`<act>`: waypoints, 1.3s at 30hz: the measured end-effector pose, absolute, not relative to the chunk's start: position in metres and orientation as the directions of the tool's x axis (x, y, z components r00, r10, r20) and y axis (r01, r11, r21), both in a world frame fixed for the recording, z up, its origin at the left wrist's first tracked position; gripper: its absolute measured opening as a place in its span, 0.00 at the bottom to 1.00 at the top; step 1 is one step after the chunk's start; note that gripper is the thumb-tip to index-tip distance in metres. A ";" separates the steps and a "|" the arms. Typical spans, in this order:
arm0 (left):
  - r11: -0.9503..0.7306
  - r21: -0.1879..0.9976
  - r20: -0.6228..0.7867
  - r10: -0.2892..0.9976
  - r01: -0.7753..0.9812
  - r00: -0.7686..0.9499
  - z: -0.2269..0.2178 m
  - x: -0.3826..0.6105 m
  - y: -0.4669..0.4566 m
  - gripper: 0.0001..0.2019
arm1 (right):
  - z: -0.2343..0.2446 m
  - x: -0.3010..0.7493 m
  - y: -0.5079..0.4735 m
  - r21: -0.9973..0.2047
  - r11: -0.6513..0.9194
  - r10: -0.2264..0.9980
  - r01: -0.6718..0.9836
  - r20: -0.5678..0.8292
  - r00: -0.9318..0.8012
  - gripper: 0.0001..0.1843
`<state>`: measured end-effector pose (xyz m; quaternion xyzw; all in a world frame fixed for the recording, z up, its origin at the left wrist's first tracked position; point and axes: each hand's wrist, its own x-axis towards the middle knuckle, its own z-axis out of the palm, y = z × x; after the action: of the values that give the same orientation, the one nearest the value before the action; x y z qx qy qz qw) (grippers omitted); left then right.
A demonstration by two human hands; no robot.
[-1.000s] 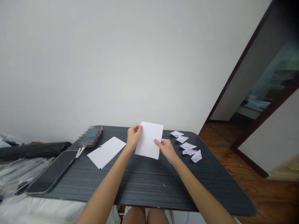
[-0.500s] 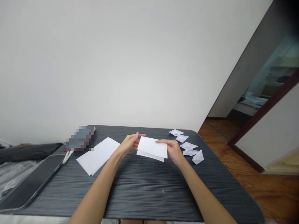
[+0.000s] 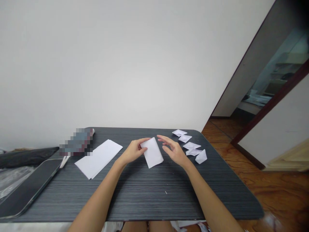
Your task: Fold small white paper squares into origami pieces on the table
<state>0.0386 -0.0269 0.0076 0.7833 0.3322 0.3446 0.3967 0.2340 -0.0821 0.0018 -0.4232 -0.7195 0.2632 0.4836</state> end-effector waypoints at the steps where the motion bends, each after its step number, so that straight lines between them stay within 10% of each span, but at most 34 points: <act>1: -0.486 0.839 0.275 0.766 0.243 0.581 0.009 0.039 -0.030 0.21 | 0.002 0.232 -0.082 -0.802 0.493 0.870 0.336 0.468 -0.159 0.23; 9: -0.349 0.923 0.216 0.819 0.163 0.531 0.008 0.051 -0.038 0.19 | -0.006 0.222 -0.077 -0.919 0.362 0.930 0.156 0.368 0.014 0.08; 25: -0.139 0.990 0.126 0.946 0.021 0.297 0.000 0.059 -0.038 0.15 | -0.003 0.220 -0.076 -0.936 0.334 0.925 0.109 0.348 0.152 0.08; 39: -0.183 0.983 0.174 0.962 0.024 0.211 0.001 0.060 -0.039 0.12 | -0.017 0.220 -0.071 -0.941 -0.102 0.991 -0.322 -0.122 0.044 0.14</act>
<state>0.0602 -0.0388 0.0015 0.6031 0.4087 0.4771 0.4916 0.2203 -0.0712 -0.0168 -0.4558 -0.3671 0.5858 0.5606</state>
